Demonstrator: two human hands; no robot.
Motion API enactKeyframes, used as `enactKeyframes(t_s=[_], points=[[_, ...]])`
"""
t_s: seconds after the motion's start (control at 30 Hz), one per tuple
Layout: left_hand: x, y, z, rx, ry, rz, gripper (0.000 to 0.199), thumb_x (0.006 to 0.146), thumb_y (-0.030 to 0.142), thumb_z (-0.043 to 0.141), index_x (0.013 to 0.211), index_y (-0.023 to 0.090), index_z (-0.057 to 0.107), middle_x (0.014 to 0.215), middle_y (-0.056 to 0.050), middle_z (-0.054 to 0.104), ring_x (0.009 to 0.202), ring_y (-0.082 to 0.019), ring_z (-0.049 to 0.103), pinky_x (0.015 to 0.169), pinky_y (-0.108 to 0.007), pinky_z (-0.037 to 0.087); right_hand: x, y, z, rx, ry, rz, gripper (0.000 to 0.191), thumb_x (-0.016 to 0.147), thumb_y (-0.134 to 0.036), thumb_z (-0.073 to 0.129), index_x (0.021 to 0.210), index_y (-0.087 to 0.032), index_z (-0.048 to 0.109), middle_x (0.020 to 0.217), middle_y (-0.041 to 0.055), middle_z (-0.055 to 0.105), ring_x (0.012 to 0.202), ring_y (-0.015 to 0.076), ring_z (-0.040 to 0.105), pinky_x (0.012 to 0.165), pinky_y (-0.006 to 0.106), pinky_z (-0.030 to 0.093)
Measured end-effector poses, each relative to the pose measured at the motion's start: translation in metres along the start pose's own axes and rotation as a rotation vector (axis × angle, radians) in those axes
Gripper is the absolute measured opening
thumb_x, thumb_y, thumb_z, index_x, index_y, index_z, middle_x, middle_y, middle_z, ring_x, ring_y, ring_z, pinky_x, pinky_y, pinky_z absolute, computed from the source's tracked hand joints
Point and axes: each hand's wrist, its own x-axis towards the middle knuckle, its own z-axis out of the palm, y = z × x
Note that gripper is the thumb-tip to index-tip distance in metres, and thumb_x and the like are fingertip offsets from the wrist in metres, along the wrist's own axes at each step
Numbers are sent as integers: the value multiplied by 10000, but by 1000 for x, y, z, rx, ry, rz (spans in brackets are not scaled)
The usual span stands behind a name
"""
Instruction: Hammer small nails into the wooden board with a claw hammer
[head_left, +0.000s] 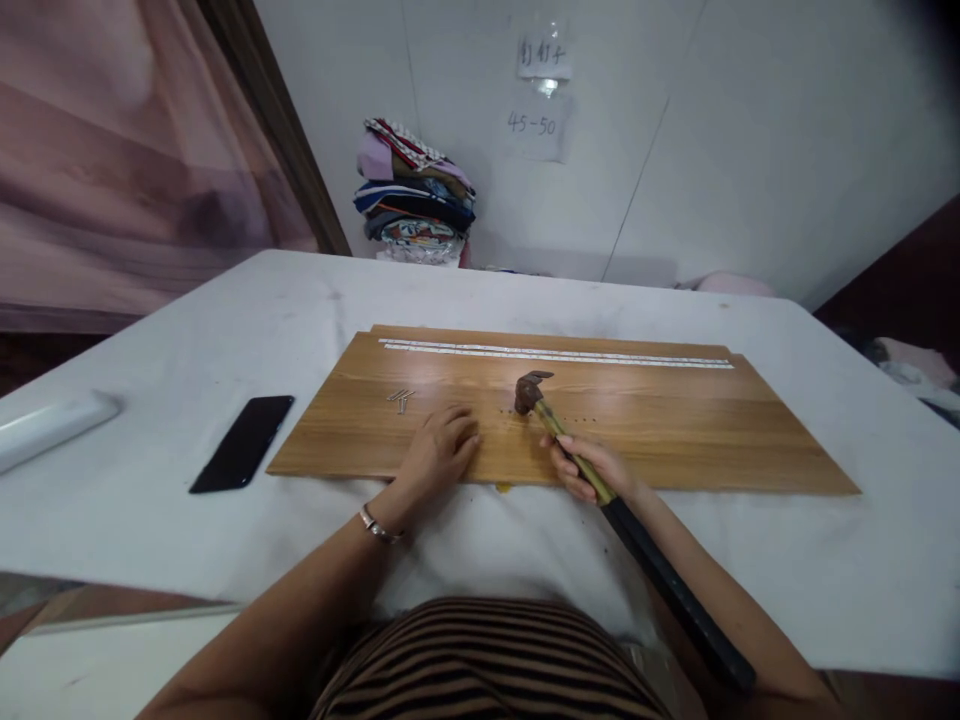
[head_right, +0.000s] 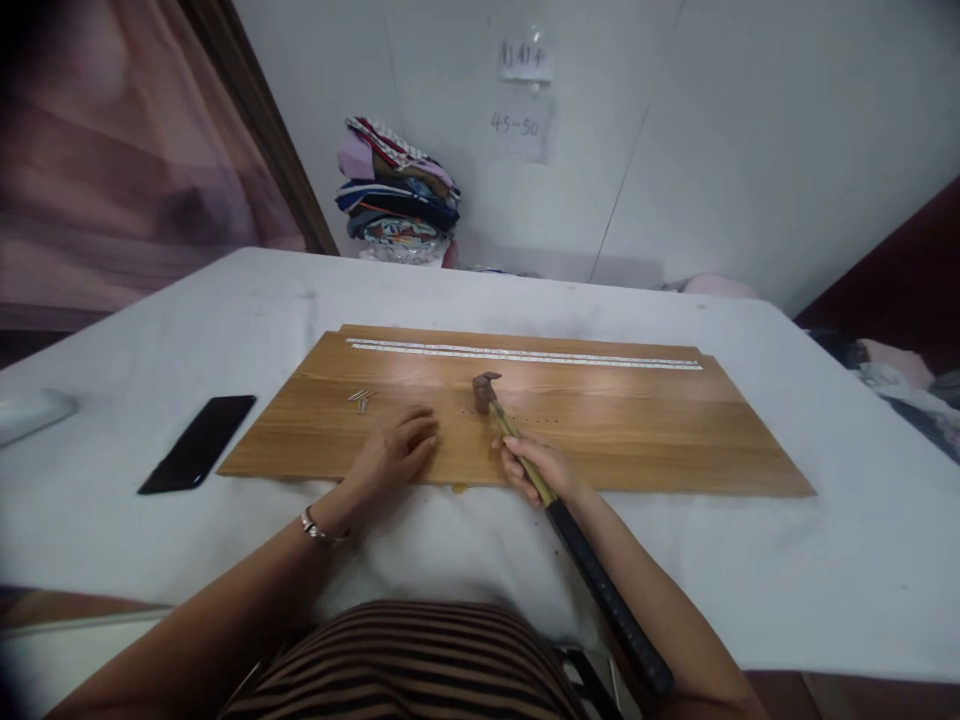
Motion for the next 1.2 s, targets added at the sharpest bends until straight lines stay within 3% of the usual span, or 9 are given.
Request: enactKeyframes(t_s=[0.13,0.23,0.5,0.63,1.0,1.2], points=[[14,-2,-10,-86,-75,-82,298,942,339,525,1120,174,698,1185,-109,733,1068,-255,694,989,-420,543,0,-1,0,-7,4,6,367,844,-497,679,993,-175,583,563,-114,482,287,36,335,279,181,251],[31,1,-11,-117,-99,-93,332,936,354,533,1170,175,687,1212,-97,731,1103,-252,684,1010,-408,527,1,-1,0,-12,-5,26,390,830,-519,688,984,-177,581,556,-117,472,288,37,329,275,182,238],[64,13,14,-99,-110,50,207,911,227,604,1057,212,751,1002,-72,723,934,-217,660,890,-350,521,0,-3,4,-1,11,42,418,793,-533,720,971,-178,591,552,-115,492,284,38,340,271,182,258],[69,13,24,-82,-98,98,189,900,173,607,972,226,774,901,-59,699,877,-204,639,849,-334,509,0,-2,4,11,16,39,395,806,-518,707,964,-175,593,548,-112,490,280,40,340,269,180,245],[73,14,31,6,-158,199,218,964,160,478,898,159,686,957,-99,698,935,-226,632,923,-384,492,-1,-3,4,-19,11,23,410,805,-532,708,971,-176,593,551,-118,475,282,35,315,272,187,252],[70,15,31,-23,-44,144,166,960,178,505,875,187,648,923,-75,655,948,-223,594,907,-370,486,-1,-2,0,-17,7,-8,393,824,-522,689,991,-182,585,563,-114,485,277,39,330,280,187,265]])
